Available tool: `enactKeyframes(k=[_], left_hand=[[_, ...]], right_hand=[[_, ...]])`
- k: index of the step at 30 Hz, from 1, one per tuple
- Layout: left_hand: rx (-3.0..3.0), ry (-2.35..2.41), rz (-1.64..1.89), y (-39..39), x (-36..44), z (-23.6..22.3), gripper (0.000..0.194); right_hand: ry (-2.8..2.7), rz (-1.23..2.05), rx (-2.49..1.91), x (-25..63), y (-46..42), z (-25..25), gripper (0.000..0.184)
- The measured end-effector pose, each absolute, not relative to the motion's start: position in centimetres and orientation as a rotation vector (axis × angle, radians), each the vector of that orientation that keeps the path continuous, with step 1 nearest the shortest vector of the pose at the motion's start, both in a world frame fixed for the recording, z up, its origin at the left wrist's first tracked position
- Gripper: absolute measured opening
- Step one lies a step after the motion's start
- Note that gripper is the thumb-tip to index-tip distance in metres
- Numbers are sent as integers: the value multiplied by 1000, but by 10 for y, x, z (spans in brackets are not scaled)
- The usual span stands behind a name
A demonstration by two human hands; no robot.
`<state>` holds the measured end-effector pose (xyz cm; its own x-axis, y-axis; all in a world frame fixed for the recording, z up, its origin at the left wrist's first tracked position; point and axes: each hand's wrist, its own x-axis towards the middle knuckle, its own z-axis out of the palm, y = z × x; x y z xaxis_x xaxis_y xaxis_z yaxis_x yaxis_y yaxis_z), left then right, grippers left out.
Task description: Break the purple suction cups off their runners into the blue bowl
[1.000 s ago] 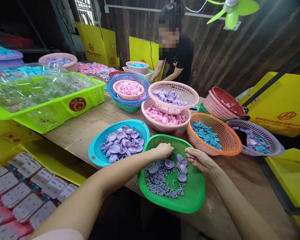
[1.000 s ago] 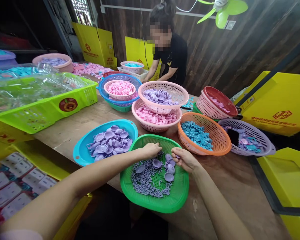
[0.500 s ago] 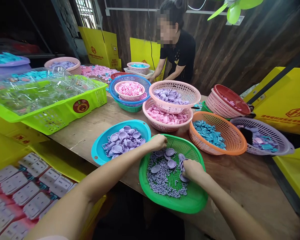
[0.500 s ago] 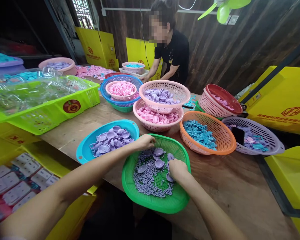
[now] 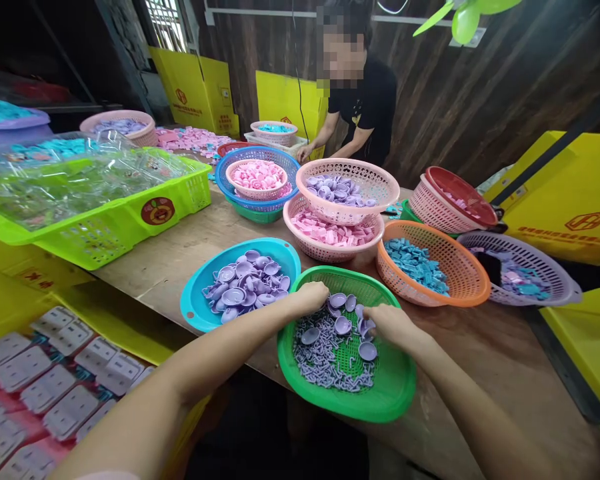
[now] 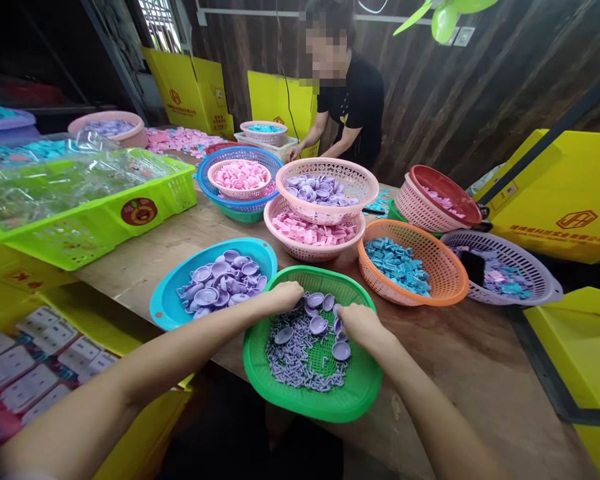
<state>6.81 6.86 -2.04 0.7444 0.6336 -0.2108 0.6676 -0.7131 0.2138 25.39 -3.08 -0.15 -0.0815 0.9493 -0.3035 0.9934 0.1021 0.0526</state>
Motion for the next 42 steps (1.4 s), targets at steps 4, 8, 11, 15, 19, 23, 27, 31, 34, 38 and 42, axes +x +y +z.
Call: enactKeyframes(k=[4,8,11,15,19,23,27,31,34,38,42], left_hand=[[2649,1096,-100,65,67,-13,18],[2624,1140,-4,59,66,-5,22],[2592,1167,56,52,68,-1,20],[2551,1217,162,40,68,5,20],[2521,1232,266,33,55,15,16],[2384,1195,429,28,39,22,10],[2287,1098,553,6,43,23,10],[2450,1042,527,-31,62,23,17],[2511,995,489,-52,70,25,22],[2445,946,610,-51,58,24,34],[2469,1093,499,-31,39,7,34]], right_hand=[[2101,-281,1856,245,-44,-8,13],[2149,-306,1860,247,-43,-1,16],[2183,-281,1949,238,-35,-4,28],[2236,-371,2004,216,-24,-20,21],[2254,-465,2142,218,-16,-20,13],[2251,-565,2406,237,-17,-2,20],[2250,-984,2539,230,-35,4,36],[1561,-2814,2396,200,-62,-9,39],[883,-3380,2212,191,-81,-17,30],[971,-3239,2464,225,-87,-1,22],[1256,-2814,3053,320,-63,58,21]])
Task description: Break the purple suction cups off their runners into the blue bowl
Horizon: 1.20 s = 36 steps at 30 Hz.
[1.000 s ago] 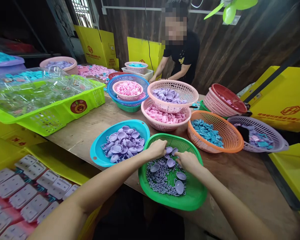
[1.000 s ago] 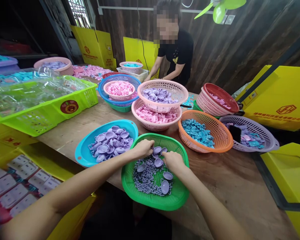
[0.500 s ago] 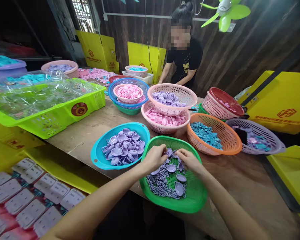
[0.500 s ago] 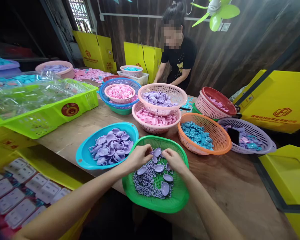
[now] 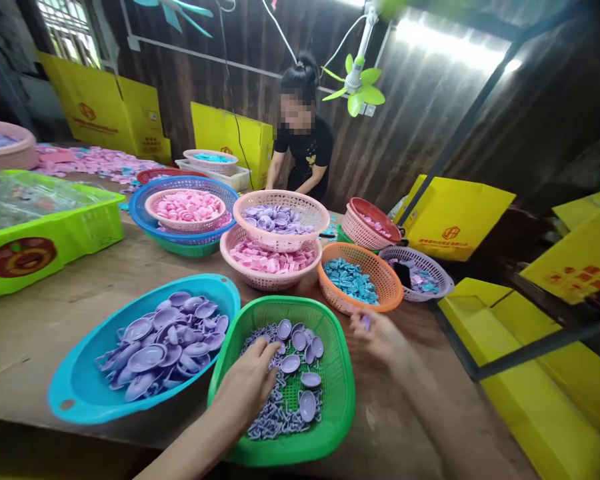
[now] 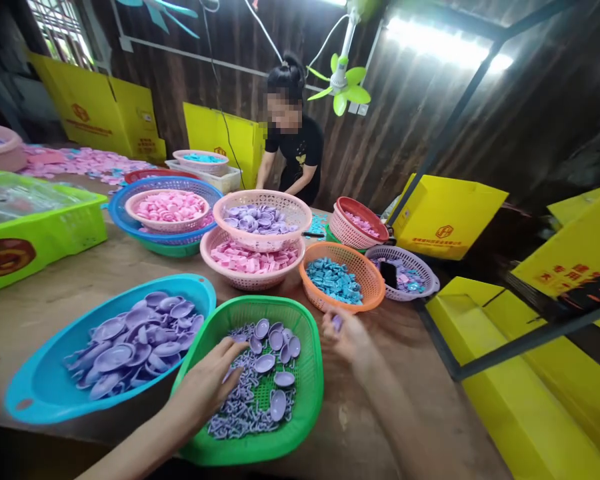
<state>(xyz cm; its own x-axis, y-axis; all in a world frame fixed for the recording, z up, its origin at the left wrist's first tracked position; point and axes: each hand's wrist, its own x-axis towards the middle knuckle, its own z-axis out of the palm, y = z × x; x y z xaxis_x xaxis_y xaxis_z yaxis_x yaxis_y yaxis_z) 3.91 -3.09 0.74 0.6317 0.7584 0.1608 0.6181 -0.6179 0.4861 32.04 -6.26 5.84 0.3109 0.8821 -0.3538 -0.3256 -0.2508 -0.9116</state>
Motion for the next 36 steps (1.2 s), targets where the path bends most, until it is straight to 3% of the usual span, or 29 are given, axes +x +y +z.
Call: enactKeyframes(k=[3,6,13,18,22,25,30,33,36], left_hand=[[2540,1212,217,-22,33,-8,30],[2570,1284,-12,-20,33,-20,29],[2595,1221,-238,-12,39,-29,32],[2576,1159,-174,-10,47,-24,28],[2469,1153,-30,-10,48,-23,26],[2425,1160,54,-5,43,-18,25],[2319,1086,367,3,30,-4,22],[1908,967,559,3,25,-1,18],[1349,767,544,0,21,-1,20]], right_hand=[[-603,967,-1449,401,-40,111,36],[-675,818,-1533,443,-27,131,46],[-1002,946,-1653,360,-39,56,32],[-1372,1190,-1658,286,-54,39,28],[-2156,954,-1770,252,-69,33,19],[-2351,912,-1782,231,-81,16,13],[-2484,837,-1824,196,-91,-12,34],[-2515,780,-1874,175,-86,-23,46],[-2545,755,-1889,158,-80,-30,42]])
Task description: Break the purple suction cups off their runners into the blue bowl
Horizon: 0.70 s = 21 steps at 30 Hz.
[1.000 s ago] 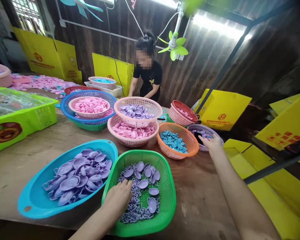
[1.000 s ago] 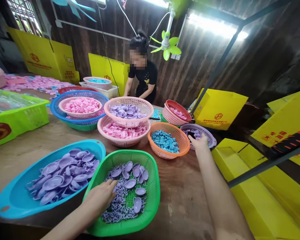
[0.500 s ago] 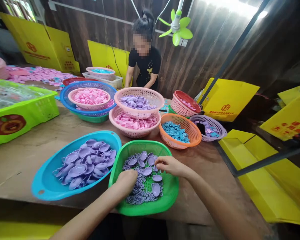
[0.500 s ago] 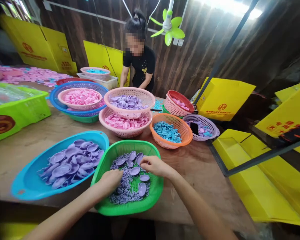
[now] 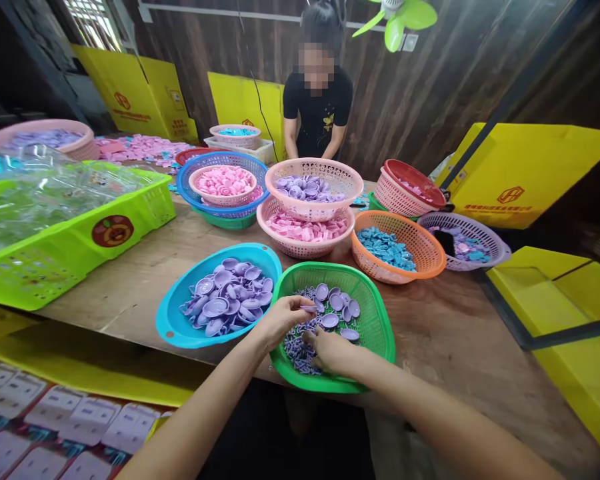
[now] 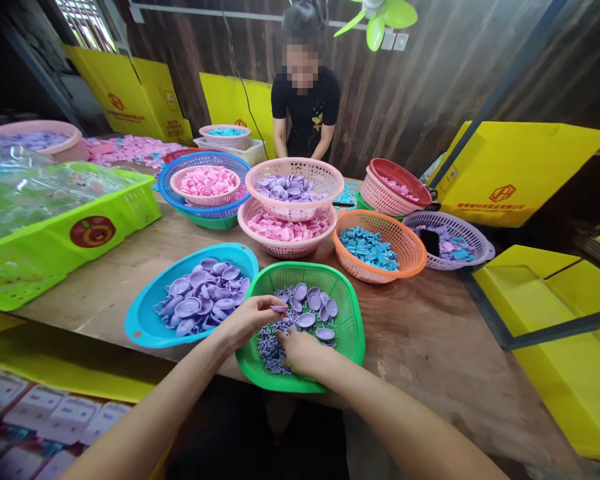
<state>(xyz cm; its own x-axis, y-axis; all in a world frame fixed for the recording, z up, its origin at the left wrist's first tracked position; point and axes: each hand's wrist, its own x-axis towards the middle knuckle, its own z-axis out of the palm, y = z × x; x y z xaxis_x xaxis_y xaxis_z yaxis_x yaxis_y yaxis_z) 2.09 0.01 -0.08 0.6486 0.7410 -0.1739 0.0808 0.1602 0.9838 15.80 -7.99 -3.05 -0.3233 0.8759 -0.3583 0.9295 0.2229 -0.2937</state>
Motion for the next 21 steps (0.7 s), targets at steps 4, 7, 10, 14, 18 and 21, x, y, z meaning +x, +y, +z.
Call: enactKeyframes(k=[4,7,10,14,18,21], left_hand=[[922,679,589,-1,16,1,23],[839,701,679,0,15,1,22],[887,749,656,-1,17,1,20],[960,743,659,-5,20,2,26],[959,695,700,-9,20,1,40],[1026,692,719,-8,20,-5,44]], right_hand=[[2328,-687,1742,155,-76,-36,25],[2292,-665,1801,171,-75,-32,18],[2279,-638,1892,193,-77,-25,22],[2245,-592,2003,210,-81,-15,26],[2225,-538,2057,207,-83,-11,22],[2258,-487,2034,194,-82,-14,23]])
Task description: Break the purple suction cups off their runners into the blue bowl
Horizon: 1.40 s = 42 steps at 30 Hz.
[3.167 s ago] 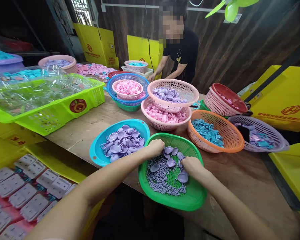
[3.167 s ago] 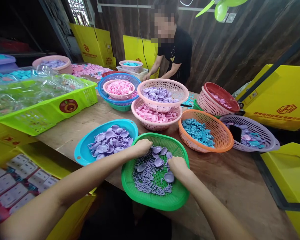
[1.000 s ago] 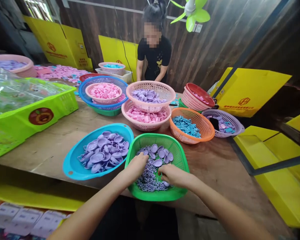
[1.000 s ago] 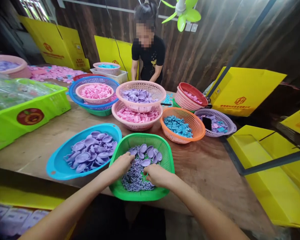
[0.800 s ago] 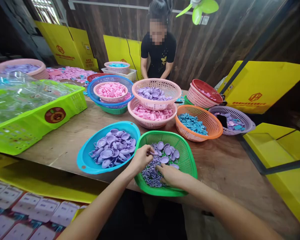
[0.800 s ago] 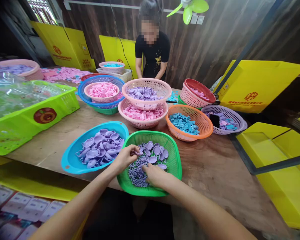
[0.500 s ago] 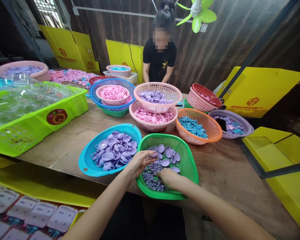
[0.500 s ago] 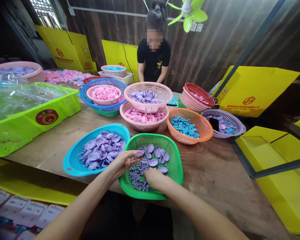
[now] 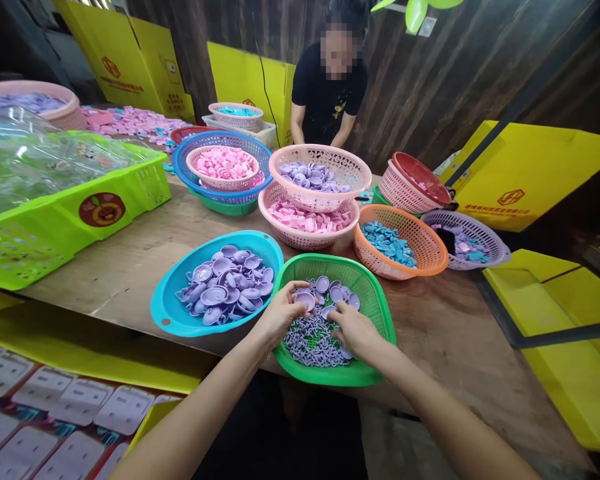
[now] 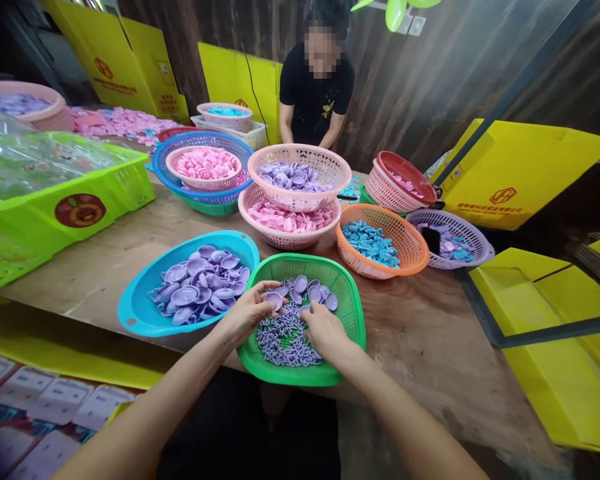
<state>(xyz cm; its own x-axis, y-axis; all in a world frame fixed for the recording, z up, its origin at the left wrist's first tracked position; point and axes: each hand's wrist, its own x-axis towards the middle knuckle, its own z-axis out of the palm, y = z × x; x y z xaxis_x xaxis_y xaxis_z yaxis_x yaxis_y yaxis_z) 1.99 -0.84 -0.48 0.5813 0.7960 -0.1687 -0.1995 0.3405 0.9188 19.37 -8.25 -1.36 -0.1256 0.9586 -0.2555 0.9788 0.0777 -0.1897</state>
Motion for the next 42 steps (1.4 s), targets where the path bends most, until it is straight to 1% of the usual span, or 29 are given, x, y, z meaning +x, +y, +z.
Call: enactKeyframes(k=[6,12,17,23,25,28,31,33,36,37,39,42], left_hand=[[1242,804,760,-8,21,-12,35],[1319,825,809,-10,24,-15,34],[1332,827,810,-8,24,-17,31],[1338,813,825,-9,23,-18,30],[1339,814,828,-9,23,-18,30],[1327,823,836,-9,23,-19,30],[1299,819,816,-10,21,-15,29],[1277,797,780,-12,20,-8,27],[1256,767,695,-19,18,4,21],[1256,764,660,-22,18,7,18],[1275,762,591,-28,20,10,14],[1364,779,536,-38,24,8,14]], right_hand=[[2404,-614,1708,168,-81,-31,20],[2467,-616,1649,166,-79,-39,26],[2506,-689,1583,167,-76,-45,18],[2534,-809,1559,170,-73,-49,23],[2540,-835,1578,171,-72,-48,21],[2557,-863,1650,174,-72,-44,17],[2578,-889,1766,181,-72,-33,19],[2552,-1074,1912,186,-74,-22,21],[2405,-1524,2266,191,-83,-5,22],[2361,-1612,2384,192,-86,0,22],[2386,-1592,2539,192,-92,9,20],[2611,-1353,2619,188,-100,17,17]])
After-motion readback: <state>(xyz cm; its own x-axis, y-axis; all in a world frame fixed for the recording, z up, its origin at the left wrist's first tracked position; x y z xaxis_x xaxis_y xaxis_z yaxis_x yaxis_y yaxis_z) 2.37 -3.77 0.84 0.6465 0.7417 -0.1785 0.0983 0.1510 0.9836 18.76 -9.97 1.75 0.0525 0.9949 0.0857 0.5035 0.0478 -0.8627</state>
